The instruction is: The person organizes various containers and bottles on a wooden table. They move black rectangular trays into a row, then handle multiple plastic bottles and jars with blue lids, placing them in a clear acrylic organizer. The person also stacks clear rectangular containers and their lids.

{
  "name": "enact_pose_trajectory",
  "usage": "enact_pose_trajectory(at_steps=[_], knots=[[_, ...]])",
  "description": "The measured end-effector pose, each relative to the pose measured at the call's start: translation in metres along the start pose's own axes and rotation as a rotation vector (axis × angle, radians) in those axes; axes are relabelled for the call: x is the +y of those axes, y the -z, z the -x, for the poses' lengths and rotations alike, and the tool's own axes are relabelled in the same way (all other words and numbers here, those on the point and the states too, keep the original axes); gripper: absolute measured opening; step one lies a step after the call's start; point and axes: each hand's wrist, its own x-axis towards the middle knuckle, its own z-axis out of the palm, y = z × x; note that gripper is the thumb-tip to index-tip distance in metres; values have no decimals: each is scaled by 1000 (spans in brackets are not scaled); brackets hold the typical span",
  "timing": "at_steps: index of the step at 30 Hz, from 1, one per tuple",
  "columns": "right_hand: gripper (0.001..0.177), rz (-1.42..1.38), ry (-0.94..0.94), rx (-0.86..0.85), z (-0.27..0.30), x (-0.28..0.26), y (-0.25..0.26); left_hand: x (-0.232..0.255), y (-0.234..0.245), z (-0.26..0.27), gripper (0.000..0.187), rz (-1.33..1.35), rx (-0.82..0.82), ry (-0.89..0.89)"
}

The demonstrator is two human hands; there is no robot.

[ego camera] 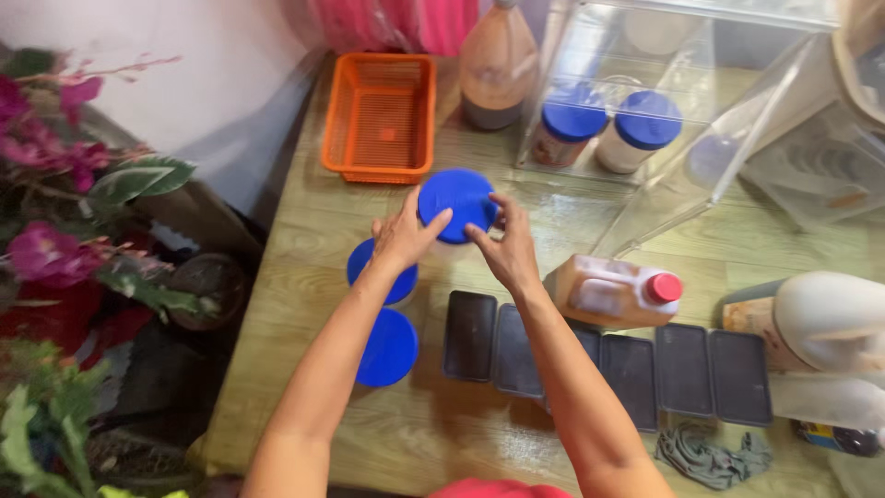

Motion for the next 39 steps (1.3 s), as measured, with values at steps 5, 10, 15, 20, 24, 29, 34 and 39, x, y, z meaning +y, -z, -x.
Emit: enact_pose_trajectory(at_steps=[5, 10, 15, 20, 24, 29, 34, 39], knots=[[81, 278, 4, -157, 11, 55, -46, -72, -28, 42, 91, -189, 83, -16], [75, 311, 29, -283, 27, 75, -69, -119, -48, 76, 84, -298, 300, -134], [74, 306, 85, -364, 33, 55, -83, -134, -43, 94, 84, -382, 421, -166], [62, 291, -56, -268, 6, 58, -59, -99, -38, 71, 83, -334, 445, -210], [52, 274, -67, 67, -55, 91, -14, -42, -49, 24, 79, -276, 467, -422], [57, 64, -297, 507, -141, 142, 30, 32, -73, -34, 72, -215, 414, -598], [82, -181, -797, 923, -219, 164, 36, 79, -98, -87, 71, -168, 347, -675], [104, 451, -482, 689, -243, 143, 17, 83, -113, -131, 75, -142, 261, -682]])
